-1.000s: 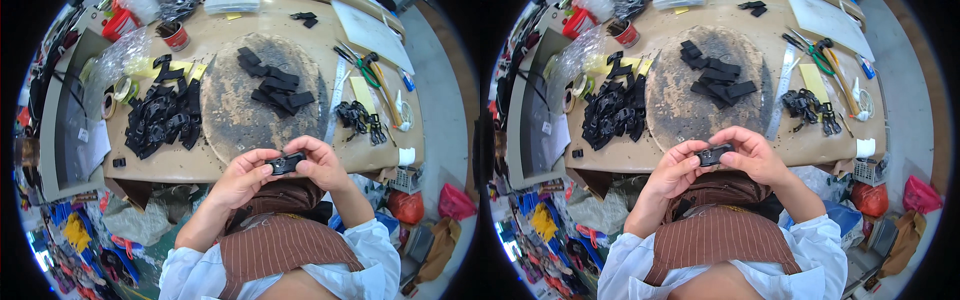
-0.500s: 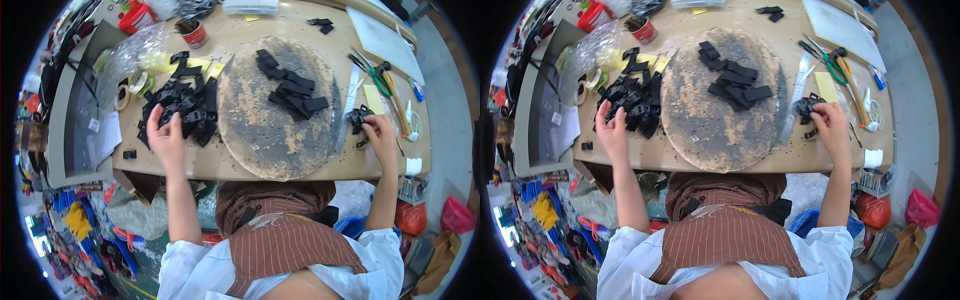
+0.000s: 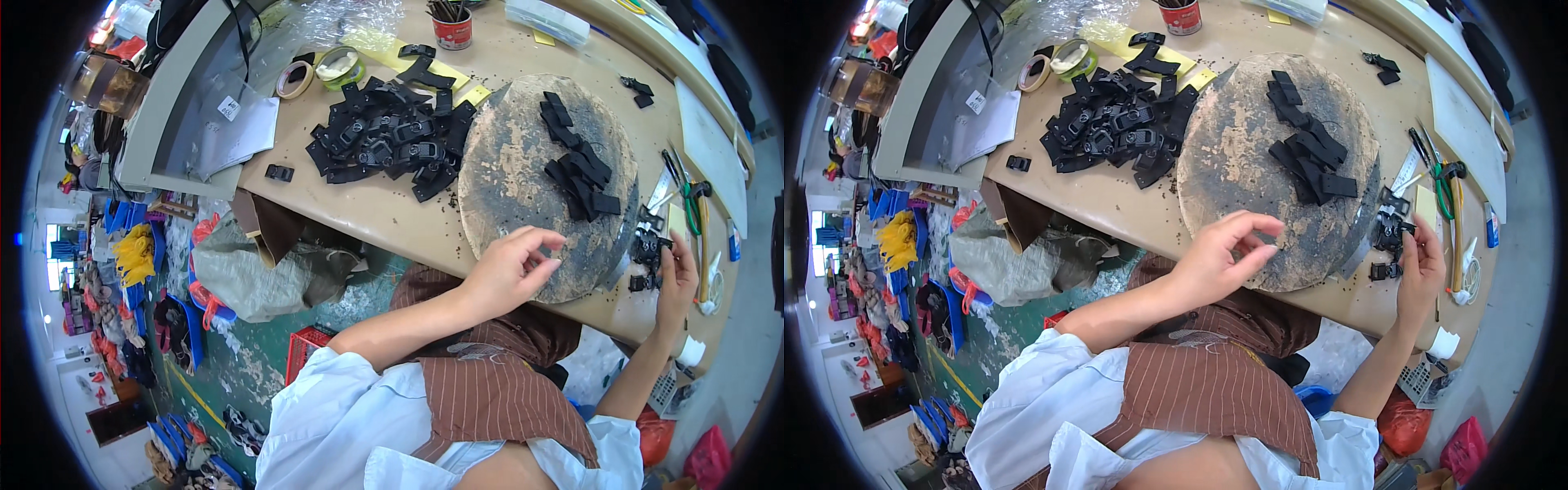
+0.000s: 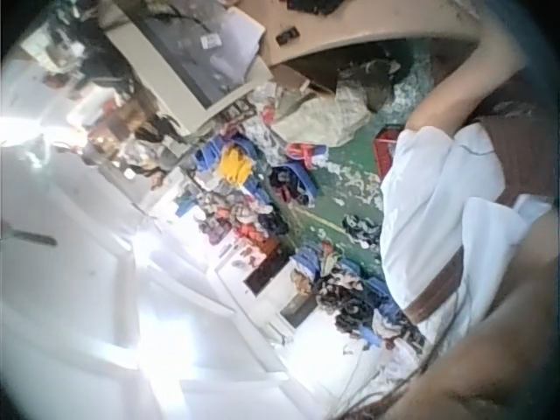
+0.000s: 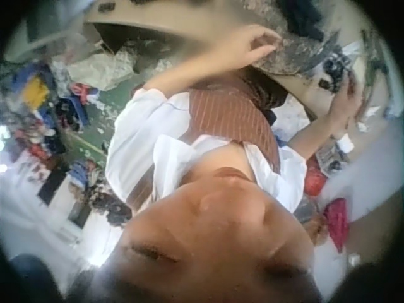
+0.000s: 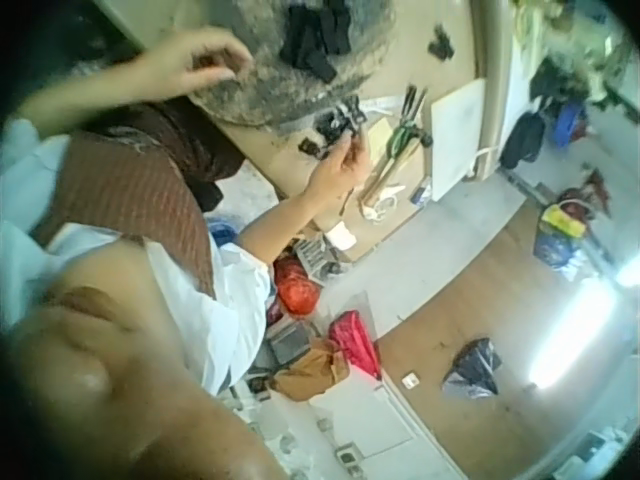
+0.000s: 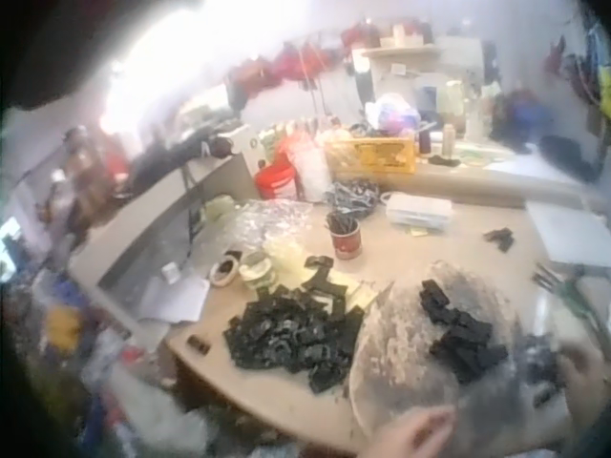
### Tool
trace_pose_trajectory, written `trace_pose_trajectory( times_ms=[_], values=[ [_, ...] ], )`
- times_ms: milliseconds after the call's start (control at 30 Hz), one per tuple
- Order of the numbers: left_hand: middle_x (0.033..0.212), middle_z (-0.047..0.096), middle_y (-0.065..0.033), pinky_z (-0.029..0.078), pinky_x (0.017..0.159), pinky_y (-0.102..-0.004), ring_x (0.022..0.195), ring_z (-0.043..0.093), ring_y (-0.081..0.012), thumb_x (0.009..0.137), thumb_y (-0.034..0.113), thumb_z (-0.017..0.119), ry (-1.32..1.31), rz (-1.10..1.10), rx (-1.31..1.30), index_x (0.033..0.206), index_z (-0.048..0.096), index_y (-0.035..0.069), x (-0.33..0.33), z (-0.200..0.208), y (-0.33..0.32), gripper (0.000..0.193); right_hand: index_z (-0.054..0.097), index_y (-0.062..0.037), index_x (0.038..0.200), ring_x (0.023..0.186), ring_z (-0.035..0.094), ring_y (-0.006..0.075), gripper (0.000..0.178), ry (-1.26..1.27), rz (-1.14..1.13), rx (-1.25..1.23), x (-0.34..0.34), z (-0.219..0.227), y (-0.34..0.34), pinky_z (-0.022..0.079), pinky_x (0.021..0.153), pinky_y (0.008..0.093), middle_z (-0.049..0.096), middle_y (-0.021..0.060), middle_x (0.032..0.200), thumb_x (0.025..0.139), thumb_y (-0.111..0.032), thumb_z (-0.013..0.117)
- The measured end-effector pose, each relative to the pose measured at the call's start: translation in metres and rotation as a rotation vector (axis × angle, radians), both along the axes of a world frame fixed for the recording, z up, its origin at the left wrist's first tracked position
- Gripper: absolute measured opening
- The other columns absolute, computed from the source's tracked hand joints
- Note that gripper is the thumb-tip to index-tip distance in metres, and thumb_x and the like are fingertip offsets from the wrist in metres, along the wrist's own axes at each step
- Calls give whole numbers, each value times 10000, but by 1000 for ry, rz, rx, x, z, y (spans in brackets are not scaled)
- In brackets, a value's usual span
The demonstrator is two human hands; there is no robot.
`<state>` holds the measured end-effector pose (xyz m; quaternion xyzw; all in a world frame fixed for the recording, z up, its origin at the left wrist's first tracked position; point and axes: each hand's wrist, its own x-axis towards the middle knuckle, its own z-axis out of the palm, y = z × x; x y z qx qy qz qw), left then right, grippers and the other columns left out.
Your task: The person assembles black plastic buckles by hand, inserting metal components into the plastic frames. They handle the buckles one at a time, picking them from a pile on the table, manipulating the parts, and placing the finished units into a separate pile. The person also briefly handles a bundle of black fabric straps.
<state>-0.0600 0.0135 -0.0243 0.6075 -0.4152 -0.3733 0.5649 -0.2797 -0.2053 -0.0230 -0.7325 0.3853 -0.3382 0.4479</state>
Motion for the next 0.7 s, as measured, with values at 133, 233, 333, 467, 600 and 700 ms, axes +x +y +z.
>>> trace_pose_trajectory(
  times_ms=[133,233,333,467,600,700],
  values=[
    [1101,584,-91,509,734,-266,904,601,-135,915,150,539,670,-174,110,1210,491,11,-8,-4,-6,330,648,-49,1001,669,497,65,217,-66,183,-22,25,13,53,392,589,180,574,15,834,795,12,616],
    [1099,585,-97,523,783,-287,956,591,-142,941,174,496,1161,-208,190,1248,448,-5,-7,-6,-1,358,671,-37,851,718,562,177,200,95,452,-547,68,24,100,445,619,264,634,75,820,660,9,702],
    [1130,575,-109,526,809,-281,979,593,-148,941,131,483,1020,-141,95,1238,448,-22,-11,-20,-1,337,666,-27,859,814,592,227,229,147,555,-606,77,17,114,474,708,313,642,85,861,638,-22,727],
    [1040,617,-77,532,778,-246,935,617,-133,935,114,492,905,-124,188,1170,521,-2,4,-13,9,263,651,-22,942,926,598,267,296,-1,453,-283,70,20,117,469,820,346,624,103,983,658,-55,731],
    [925,645,-59,532,690,-229,833,633,-117,932,136,505,693,-253,282,1075,579,1,3,-10,19,210,626,-19,1036,908,609,280,383,89,653,-313,75,27,106,490,786,342,604,131,1041,666,-29,726],
    [912,648,-58,528,667,-223,797,634,-107,929,137,513,638,-303,301,1060,589,-3,3,-10,21,206,629,-17,1025,878,619,276,370,121,746,-190,69,26,101,504,765,340,609,129,1031,669,-35,731]
  ],
)
